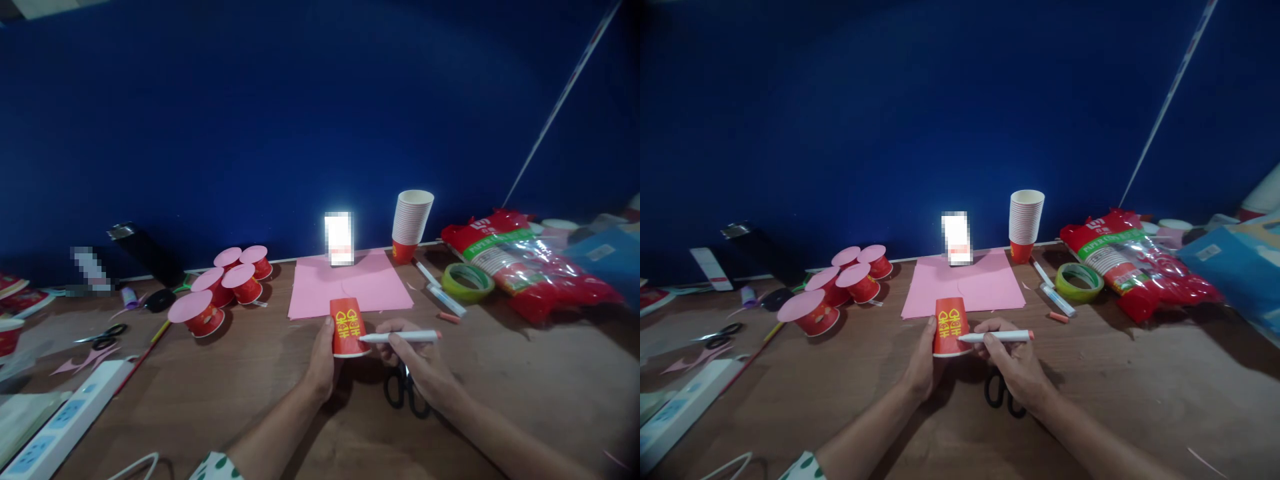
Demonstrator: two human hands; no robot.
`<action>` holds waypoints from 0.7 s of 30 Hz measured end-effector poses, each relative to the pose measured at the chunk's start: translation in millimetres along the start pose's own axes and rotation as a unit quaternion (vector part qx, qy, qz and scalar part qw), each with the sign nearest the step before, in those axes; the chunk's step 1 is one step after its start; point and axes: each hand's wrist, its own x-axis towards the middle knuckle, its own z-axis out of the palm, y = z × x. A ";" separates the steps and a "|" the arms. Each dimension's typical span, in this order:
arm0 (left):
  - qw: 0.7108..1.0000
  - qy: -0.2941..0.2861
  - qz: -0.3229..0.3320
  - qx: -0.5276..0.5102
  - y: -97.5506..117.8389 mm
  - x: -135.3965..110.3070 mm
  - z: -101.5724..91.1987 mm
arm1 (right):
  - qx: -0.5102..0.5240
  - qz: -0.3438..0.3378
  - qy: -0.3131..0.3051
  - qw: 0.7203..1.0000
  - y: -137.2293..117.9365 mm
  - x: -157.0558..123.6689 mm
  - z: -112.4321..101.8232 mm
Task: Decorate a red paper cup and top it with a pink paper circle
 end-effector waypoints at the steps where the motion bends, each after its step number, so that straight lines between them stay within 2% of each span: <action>1: 1.000 0.004 -0.002 0.003 -0.2 0.4 -0.6 | 0.003 0.000 -0.003 1.000 -0.9 0.2 0.6; 5: 1.000 0.018 0.012 0.013 0.8 0.3 0.1 | 0.019 0.009 -0.006 1.000 -3.7 1.2 1.8; 11: 1.000 -0.013 0.014 -0.009 1.7 -1.0 1.7 | 0.039 0.006 0.013 0.999 -5.9 3.0 2.0; 16: 1.000 0.011 0.010 0.002 1.7 -0.4 -0.3 | 0.043 0.015 0.019 0.999 -11.1 3.0 3.4; 21: 1.000 0.009 0.003 0.003 4.9 -2.6 3.8 | 0.052 0.027 0.019 0.998 -8.7 2.1 3.7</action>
